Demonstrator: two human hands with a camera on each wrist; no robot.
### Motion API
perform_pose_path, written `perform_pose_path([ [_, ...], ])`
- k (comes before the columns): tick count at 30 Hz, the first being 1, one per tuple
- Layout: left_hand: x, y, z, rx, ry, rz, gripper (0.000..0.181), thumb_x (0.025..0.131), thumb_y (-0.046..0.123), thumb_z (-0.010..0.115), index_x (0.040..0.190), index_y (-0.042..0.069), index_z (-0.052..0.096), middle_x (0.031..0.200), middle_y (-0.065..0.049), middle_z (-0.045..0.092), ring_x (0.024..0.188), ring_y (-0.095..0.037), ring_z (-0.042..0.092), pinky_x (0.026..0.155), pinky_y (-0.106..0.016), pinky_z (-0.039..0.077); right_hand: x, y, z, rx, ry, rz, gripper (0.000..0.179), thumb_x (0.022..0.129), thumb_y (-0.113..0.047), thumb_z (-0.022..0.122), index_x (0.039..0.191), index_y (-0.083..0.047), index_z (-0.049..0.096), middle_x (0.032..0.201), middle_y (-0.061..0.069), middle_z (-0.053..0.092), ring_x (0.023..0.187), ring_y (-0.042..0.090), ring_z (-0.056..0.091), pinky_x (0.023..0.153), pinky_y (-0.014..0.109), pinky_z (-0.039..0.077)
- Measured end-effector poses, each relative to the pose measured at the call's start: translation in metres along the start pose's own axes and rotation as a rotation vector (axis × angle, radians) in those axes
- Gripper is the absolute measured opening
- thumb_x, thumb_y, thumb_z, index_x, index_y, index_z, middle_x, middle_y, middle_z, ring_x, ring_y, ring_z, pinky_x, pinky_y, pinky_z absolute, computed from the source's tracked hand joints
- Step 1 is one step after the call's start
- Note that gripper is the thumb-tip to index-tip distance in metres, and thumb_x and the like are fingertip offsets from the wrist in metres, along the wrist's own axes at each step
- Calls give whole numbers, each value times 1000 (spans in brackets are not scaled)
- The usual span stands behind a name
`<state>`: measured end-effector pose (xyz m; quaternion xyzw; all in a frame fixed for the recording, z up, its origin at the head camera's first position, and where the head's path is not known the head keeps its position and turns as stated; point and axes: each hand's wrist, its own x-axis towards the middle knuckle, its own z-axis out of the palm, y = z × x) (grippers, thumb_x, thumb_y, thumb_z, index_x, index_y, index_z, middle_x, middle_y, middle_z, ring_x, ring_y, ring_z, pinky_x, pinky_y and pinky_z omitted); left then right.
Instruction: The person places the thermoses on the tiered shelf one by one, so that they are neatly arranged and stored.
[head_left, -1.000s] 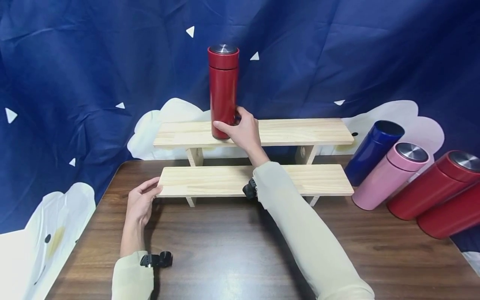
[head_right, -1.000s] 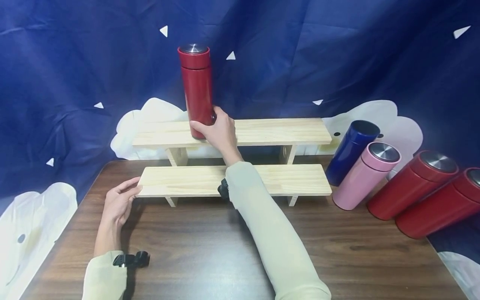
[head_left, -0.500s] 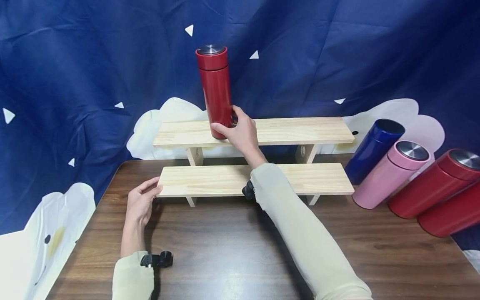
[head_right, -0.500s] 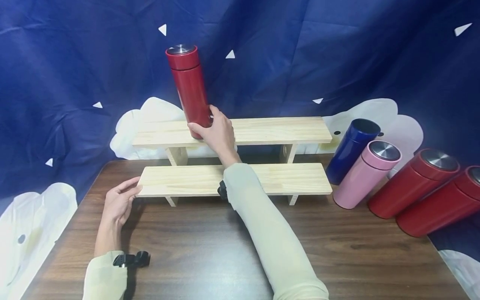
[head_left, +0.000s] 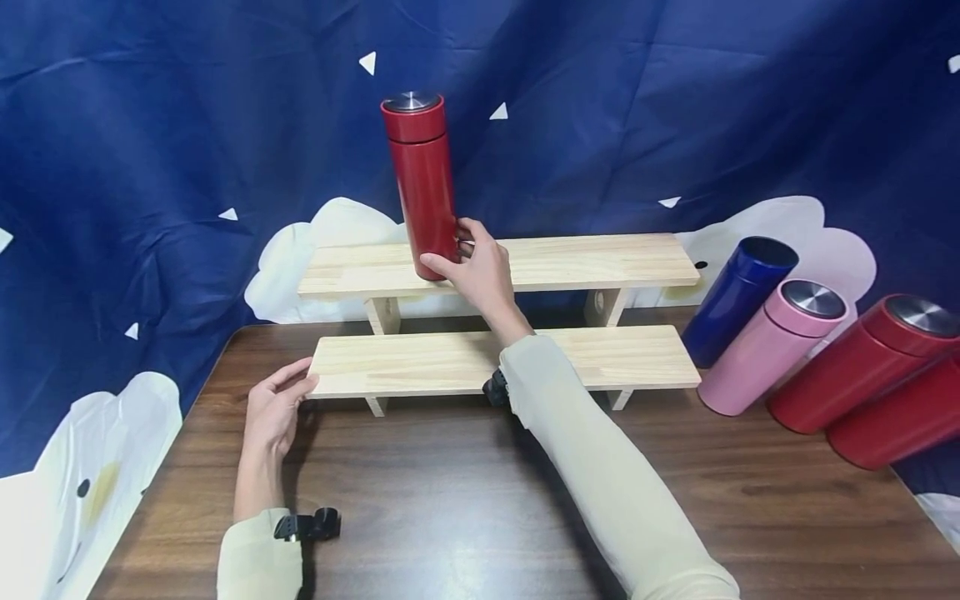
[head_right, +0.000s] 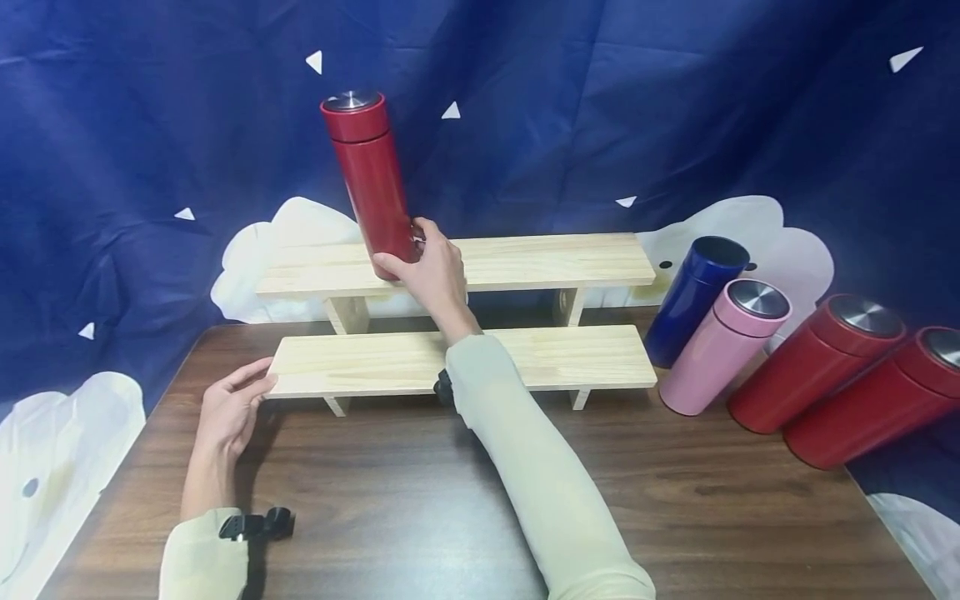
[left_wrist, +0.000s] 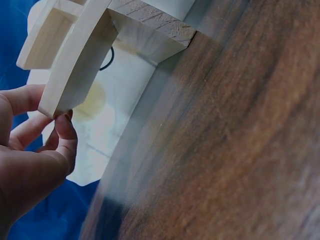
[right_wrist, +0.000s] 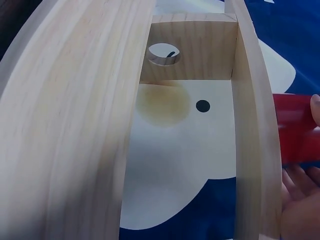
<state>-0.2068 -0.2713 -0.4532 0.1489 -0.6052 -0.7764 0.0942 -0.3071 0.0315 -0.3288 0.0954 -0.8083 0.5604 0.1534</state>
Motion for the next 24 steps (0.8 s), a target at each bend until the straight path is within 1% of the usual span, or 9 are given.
perform_pose_path([
  [5,0,1,1,6,-4,-18,33,87,-13,70,119,-6,70,91,-1,72,78,-9,64,69,-18,50,-4,3,-7,61,6,-8,73,81,-26,88,142,-3,53,131,11,65,115,22,66,96,31,52],
  [11,-1,3,2,3,8,-24,31,87,-13,70,117,-4,72,90,-1,72,78,-9,64,68,-17,50,-10,5,-17,130,10,-32,69,85,-29,85,140,0,55,132,14,64,114,23,67,92,32,55],
  [17,-1,3,2,2,2,-37,30,87,-14,69,116,-3,72,90,0,72,78,-9,65,69,-17,51,-18,11,-29,174,29,-23,61,87,-29,82,137,-3,58,131,9,66,111,20,69,90,33,56],
  [19,-2,3,2,5,1,-34,31,87,-14,68,117,-4,71,90,-1,72,79,-9,65,70,-17,51,-19,12,-34,190,41,-36,59,88,-27,81,137,-3,58,131,8,66,109,19,69,90,34,56],
  [24,-2,3,2,1,-2,-24,32,87,-15,67,117,-5,71,91,-1,72,80,-9,65,71,-17,51,-22,13,-47,226,79,-81,56,89,-21,80,136,0,57,129,11,67,107,24,70,90,33,55],
])
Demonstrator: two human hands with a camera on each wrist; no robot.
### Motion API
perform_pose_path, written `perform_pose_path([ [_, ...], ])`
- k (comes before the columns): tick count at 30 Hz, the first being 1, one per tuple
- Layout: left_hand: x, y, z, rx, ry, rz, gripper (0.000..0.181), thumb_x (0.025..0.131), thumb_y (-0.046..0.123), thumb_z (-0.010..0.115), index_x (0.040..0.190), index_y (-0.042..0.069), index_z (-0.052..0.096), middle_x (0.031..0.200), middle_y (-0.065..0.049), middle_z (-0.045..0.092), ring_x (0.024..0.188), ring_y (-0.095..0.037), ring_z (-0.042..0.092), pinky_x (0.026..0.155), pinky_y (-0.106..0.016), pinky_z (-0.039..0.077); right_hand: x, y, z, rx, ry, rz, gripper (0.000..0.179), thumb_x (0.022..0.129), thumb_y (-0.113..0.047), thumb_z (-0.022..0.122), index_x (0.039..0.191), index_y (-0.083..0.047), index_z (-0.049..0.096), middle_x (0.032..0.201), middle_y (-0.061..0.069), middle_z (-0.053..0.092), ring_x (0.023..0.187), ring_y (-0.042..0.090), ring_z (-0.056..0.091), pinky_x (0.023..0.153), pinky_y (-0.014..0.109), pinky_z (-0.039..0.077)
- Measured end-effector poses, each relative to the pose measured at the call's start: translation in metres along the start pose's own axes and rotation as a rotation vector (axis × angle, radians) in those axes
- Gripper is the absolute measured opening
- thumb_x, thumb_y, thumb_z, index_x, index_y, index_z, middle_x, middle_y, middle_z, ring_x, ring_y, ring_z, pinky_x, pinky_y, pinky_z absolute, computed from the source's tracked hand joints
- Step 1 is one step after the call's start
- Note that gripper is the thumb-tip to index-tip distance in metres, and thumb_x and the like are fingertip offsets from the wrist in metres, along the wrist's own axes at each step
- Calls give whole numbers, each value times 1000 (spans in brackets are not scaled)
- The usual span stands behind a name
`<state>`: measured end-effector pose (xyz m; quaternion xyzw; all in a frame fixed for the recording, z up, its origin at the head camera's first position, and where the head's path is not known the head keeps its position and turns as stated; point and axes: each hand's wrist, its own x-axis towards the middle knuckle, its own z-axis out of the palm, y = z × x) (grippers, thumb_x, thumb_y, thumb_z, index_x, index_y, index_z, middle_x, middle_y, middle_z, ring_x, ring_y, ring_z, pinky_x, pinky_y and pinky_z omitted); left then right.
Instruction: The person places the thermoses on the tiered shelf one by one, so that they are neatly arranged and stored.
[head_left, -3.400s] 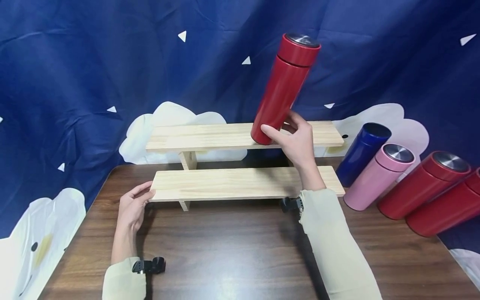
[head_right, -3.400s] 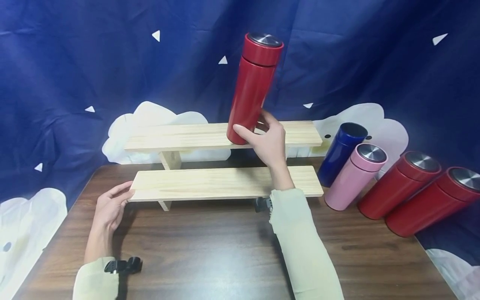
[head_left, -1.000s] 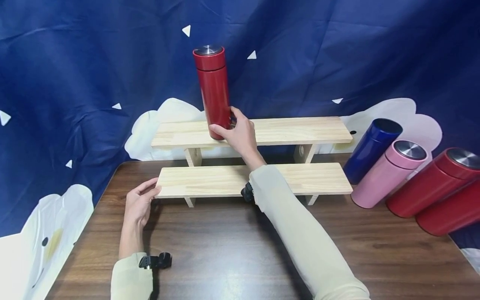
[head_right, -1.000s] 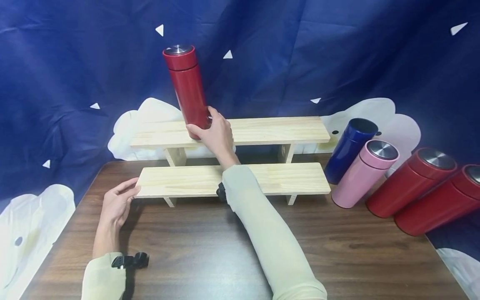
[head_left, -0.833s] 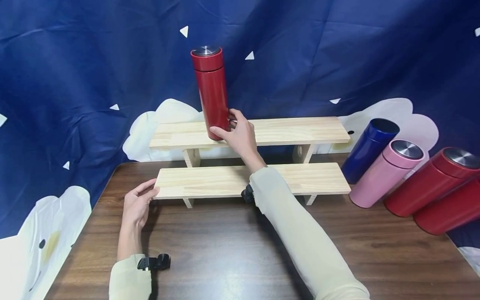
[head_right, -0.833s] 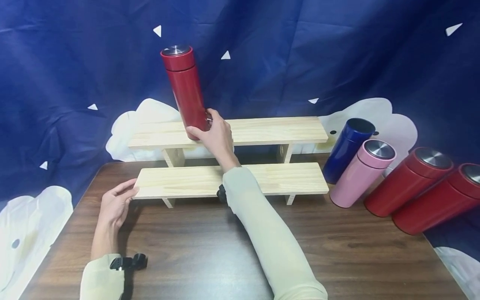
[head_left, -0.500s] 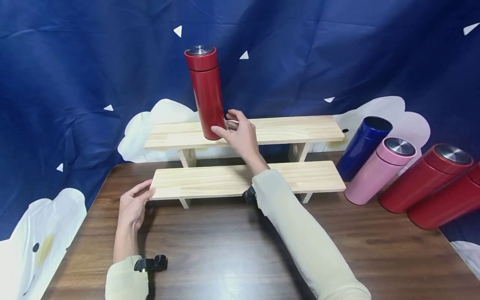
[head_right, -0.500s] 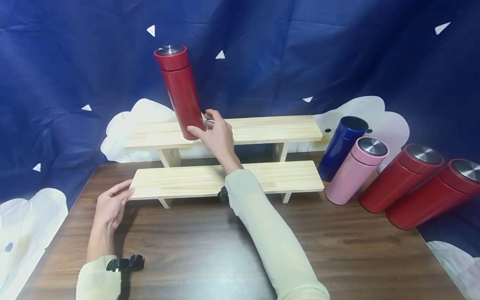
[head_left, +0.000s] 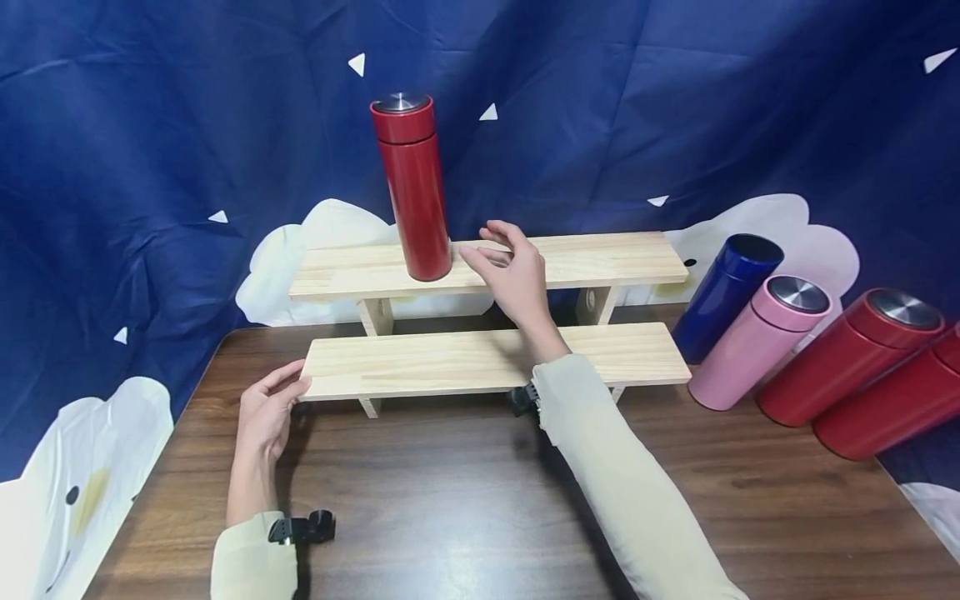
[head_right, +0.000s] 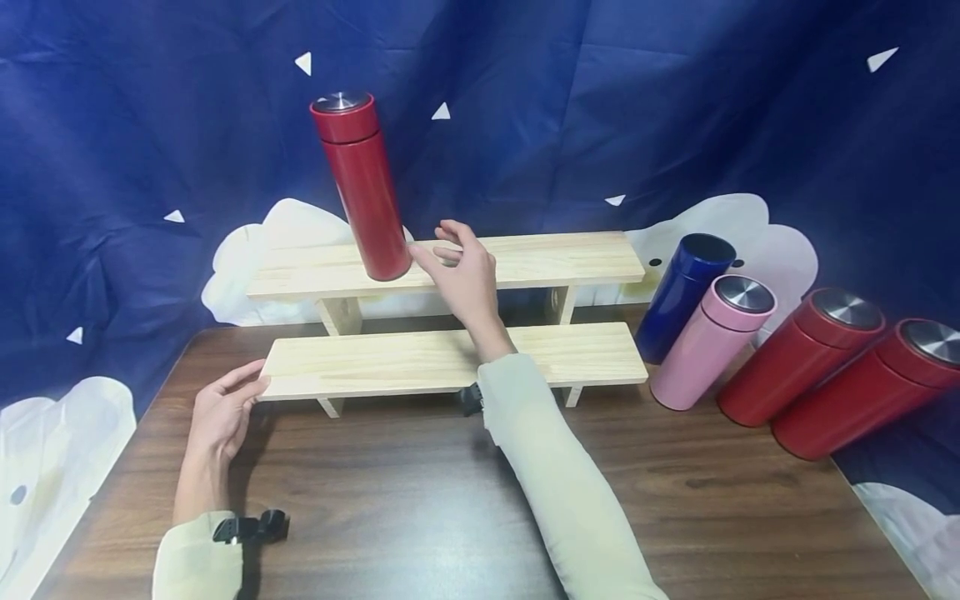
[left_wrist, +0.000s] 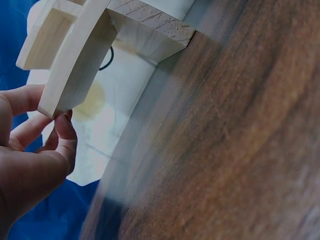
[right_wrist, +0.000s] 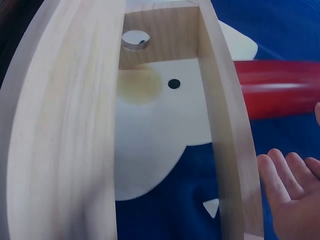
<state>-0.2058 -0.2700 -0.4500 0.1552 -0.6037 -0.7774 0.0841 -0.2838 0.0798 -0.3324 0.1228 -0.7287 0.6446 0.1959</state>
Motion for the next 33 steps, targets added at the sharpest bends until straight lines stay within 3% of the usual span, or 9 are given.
perform_pose_path([
  [8,-2,0,-1,-7,-3,6,29,87,-15,68,114,-4,73,91,-1,72,79,-9,64,69,-18,51,-2,1,-23,84,49,21,55,89,-17,79,136,2,57,128,16,67,103,25,70,77,27,57],
  [12,-2,0,1,2,-10,15,30,87,-16,67,115,-5,72,91,-1,72,77,-9,63,68,-17,50,-7,1,-39,105,82,23,53,90,-15,77,136,2,57,128,16,66,99,19,70,75,25,58],
  [23,1,0,-2,-4,11,29,29,87,-16,68,112,-3,74,89,-1,72,75,-9,62,66,-17,49,-19,3,-66,79,100,-9,49,92,-10,74,136,3,57,128,24,64,95,12,69,77,23,57],
  [33,0,-2,-2,36,5,17,39,88,-14,68,127,-13,62,91,-1,70,78,-9,63,69,-18,50,-44,3,-91,45,146,23,51,92,-11,75,138,0,56,128,21,64,99,12,67,83,22,55],
])
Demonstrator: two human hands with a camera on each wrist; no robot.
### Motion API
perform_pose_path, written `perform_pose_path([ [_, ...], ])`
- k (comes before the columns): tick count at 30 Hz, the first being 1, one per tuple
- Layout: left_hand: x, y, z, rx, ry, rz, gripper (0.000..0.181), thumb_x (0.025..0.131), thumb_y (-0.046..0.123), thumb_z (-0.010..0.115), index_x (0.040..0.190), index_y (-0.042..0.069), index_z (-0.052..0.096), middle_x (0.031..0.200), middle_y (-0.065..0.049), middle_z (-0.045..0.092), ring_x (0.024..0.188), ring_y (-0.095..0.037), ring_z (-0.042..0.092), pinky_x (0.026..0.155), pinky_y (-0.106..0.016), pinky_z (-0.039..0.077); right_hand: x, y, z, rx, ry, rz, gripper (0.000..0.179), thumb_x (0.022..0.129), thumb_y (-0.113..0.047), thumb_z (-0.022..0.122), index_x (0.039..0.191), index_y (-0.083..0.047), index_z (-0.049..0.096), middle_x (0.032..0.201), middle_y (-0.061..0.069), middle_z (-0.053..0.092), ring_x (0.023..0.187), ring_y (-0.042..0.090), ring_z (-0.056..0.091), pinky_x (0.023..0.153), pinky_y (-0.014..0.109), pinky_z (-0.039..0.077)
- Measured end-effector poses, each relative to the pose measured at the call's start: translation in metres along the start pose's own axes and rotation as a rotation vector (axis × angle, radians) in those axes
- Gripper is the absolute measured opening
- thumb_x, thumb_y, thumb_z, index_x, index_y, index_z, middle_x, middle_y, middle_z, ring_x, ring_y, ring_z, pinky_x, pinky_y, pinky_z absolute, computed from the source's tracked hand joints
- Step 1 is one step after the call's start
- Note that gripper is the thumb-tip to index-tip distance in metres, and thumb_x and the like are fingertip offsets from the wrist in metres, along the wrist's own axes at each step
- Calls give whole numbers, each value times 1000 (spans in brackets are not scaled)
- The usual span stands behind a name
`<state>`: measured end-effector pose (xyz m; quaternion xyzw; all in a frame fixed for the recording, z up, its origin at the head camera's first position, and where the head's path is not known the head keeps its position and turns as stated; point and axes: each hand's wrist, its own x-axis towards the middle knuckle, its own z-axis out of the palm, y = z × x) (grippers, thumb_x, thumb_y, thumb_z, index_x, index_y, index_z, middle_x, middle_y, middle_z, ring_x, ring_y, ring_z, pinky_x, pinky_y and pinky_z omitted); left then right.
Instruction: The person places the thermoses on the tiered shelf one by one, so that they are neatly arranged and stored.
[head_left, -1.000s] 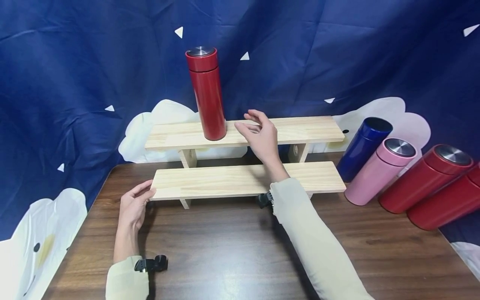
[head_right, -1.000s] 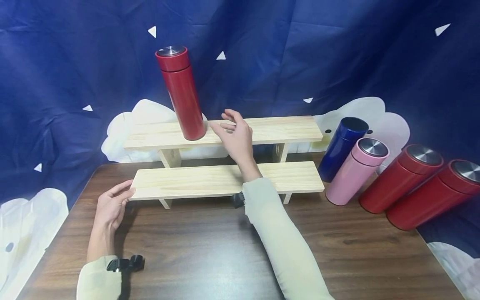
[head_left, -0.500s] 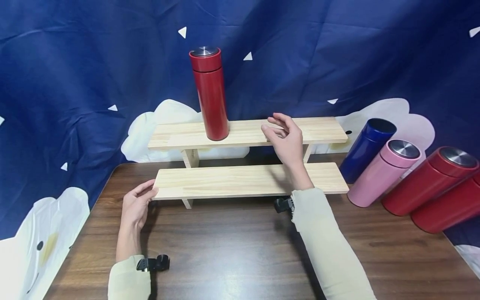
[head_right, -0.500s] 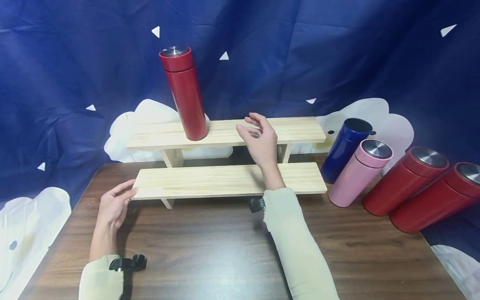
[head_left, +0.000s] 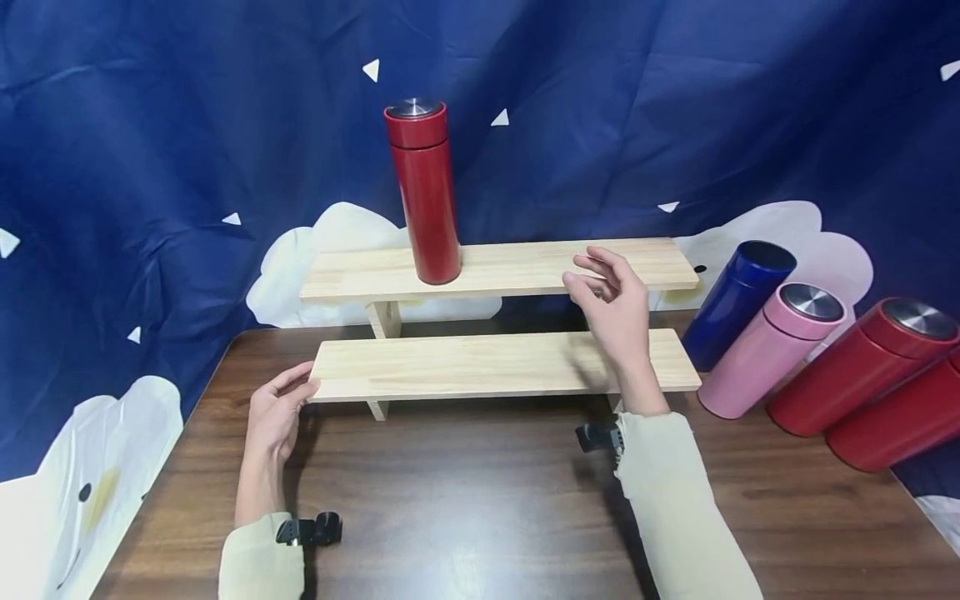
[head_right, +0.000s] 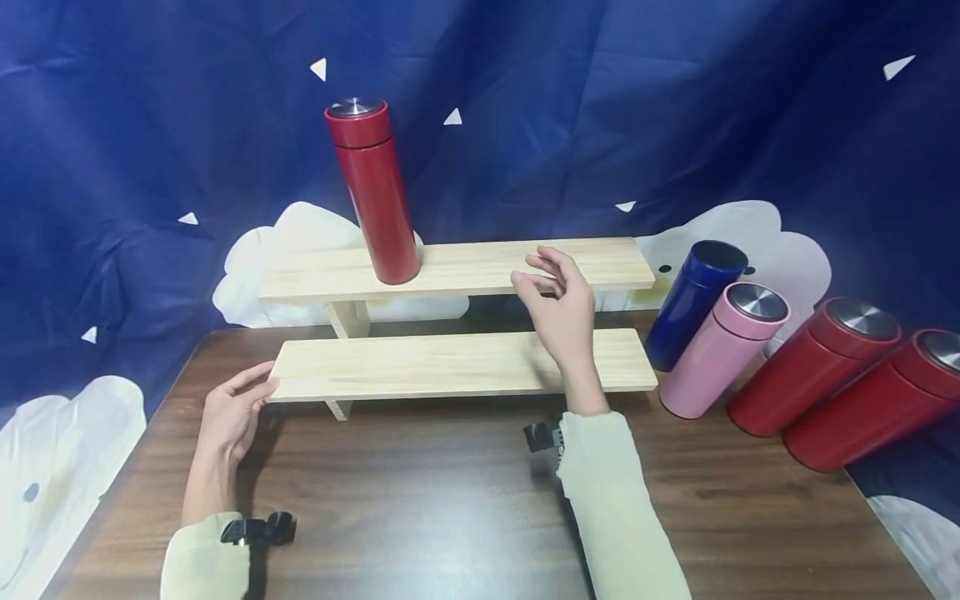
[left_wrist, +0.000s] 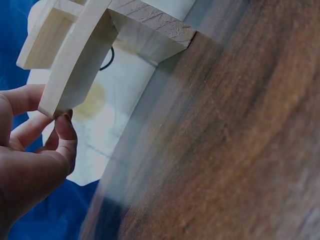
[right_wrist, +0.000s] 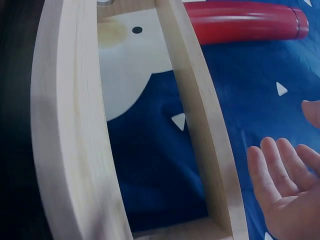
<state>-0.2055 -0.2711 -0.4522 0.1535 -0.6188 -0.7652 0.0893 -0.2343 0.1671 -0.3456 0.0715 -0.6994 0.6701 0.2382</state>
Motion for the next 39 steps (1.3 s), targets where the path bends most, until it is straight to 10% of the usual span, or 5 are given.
perform_pose_path([
  [14,2,0,2,-18,-2,12,32,87,-16,67,118,-8,69,90,-2,71,76,-9,63,68,-18,49,-15,-3,-37,-75,126,-50,43,91,-6,74,132,0,62,119,17,70,96,9,69,84,20,52],
  [39,1,-1,-1,2,3,2,36,88,-13,69,123,-10,66,91,-1,70,73,-9,60,64,-17,47,-43,-7,-103,249,391,7,29,84,12,74,112,5,67,87,9,74,71,16,72,67,24,58],
])
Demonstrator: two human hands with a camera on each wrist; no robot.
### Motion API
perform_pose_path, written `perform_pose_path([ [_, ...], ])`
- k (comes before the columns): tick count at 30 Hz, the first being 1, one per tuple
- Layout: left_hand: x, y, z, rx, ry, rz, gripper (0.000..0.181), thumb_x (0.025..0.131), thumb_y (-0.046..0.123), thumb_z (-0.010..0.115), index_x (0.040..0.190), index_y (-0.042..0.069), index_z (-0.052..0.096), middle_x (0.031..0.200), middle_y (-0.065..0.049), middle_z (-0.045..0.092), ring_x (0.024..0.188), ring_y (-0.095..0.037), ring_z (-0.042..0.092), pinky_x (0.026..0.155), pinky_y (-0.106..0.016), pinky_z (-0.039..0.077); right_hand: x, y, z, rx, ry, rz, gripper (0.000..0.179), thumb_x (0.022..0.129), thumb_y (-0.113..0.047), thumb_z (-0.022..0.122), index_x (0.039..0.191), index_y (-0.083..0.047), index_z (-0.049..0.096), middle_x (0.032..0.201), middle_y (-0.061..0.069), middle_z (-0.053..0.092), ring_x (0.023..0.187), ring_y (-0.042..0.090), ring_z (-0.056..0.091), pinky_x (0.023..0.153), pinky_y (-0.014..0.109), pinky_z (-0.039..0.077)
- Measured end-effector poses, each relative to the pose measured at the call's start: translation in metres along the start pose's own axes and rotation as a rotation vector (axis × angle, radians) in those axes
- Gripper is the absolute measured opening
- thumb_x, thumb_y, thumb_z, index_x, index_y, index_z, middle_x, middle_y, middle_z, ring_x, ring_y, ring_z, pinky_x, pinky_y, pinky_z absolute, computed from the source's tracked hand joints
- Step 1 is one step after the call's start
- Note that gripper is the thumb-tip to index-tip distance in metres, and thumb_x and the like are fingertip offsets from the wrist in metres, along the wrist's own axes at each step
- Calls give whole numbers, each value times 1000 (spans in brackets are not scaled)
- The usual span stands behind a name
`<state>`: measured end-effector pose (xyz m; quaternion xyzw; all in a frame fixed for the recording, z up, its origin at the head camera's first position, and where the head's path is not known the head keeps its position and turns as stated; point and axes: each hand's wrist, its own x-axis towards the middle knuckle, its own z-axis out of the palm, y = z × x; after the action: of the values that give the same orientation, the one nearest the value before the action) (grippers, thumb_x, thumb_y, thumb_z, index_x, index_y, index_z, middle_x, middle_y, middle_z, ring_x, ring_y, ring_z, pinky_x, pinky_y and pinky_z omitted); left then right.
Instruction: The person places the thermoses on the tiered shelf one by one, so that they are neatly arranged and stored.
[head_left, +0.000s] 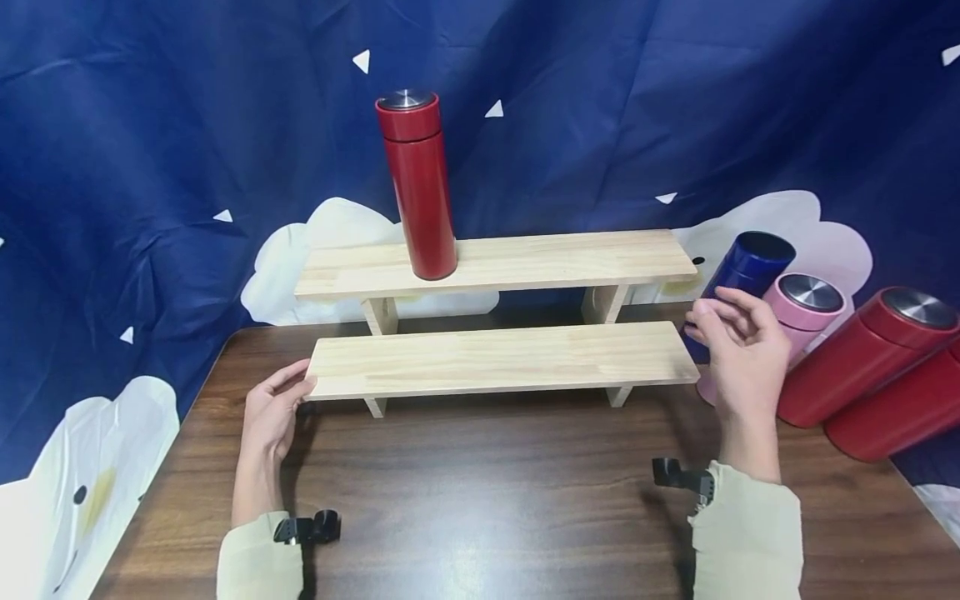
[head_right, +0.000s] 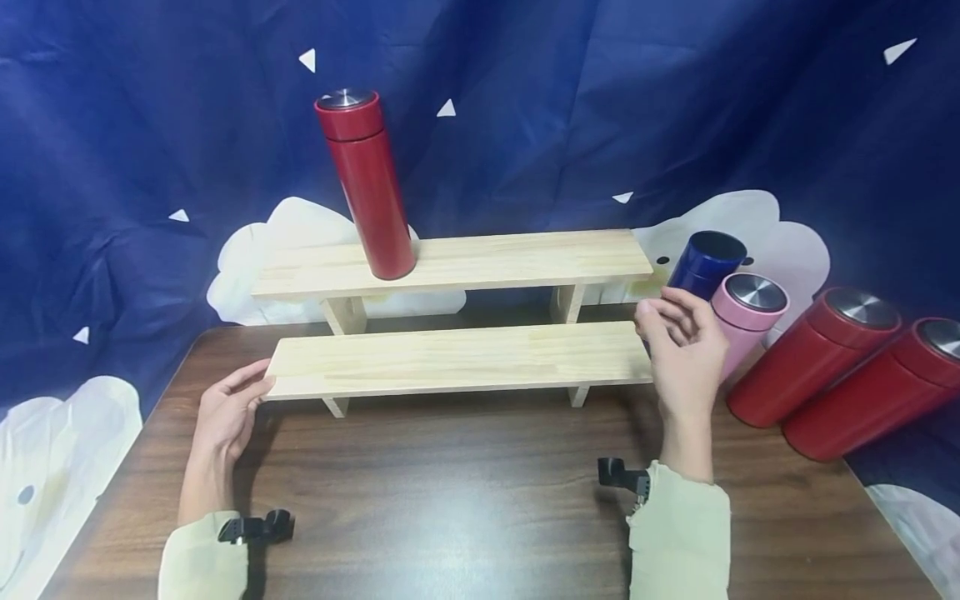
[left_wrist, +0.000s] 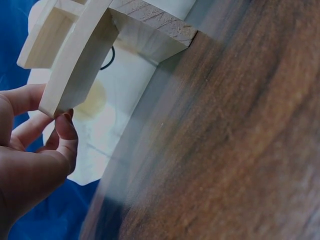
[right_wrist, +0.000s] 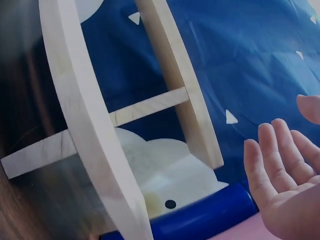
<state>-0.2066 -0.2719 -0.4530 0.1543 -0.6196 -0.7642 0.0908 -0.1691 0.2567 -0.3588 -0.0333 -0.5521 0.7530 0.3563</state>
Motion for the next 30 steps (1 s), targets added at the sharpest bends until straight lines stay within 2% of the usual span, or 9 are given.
perform_pose_path([
  [4,0,-1,0,-8,0,3,34,88,-13,70,121,-8,68,91,-1,71,73,-9,60,64,-17,47,0,-1,-8,9,69,-15,28,83,12,75,110,10,67,82,9,74,66,16,72,65,25,58],
  [10,-1,1,1,-22,-7,5,32,88,-13,70,120,-8,68,91,-2,70,73,-9,60,64,-17,47,0,-1,-21,-7,168,-33,25,81,8,78,105,7,70,78,9,73,63,15,71,63,23,58],
  [14,-1,1,1,-27,-8,1,33,88,-13,70,120,-8,68,90,-2,71,73,-9,60,65,-17,48,2,2,-30,19,292,-82,24,79,9,79,102,8,71,76,10,71,60,14,68,60,20,56],
  [18,-1,2,1,-34,-16,-1,33,88,-13,69,121,-9,67,91,-3,71,74,-10,61,66,-18,48,4,4,-40,-9,433,-134,25,76,9,81,99,5,73,76,9,71,65,15,65,65,21,52],
  [21,0,2,1,-35,-17,4,33,88,-13,68,121,-9,67,92,-4,71,75,-10,61,66,-18,48,5,7,-48,-31,509,-164,26,73,9,82,97,2,73,78,9,71,71,16,65,70,23,50],
  [25,-1,2,1,-38,-16,0,30,88,-13,68,118,-7,70,93,-5,71,74,-10,61,66,-18,48,3,12,-57,-67,554,-171,28,72,9,81,97,0,73,85,10,69,78,18,65,75,23,51],
  [30,-1,1,1,-50,-16,-3,27,88,-14,68,112,-3,73,91,-3,72,74,-9,62,66,-18,48,-1,22,-68,-131,563,-107,33,73,8,81,102,-4,72,98,9,66,86,17,64,83,24,51],
])
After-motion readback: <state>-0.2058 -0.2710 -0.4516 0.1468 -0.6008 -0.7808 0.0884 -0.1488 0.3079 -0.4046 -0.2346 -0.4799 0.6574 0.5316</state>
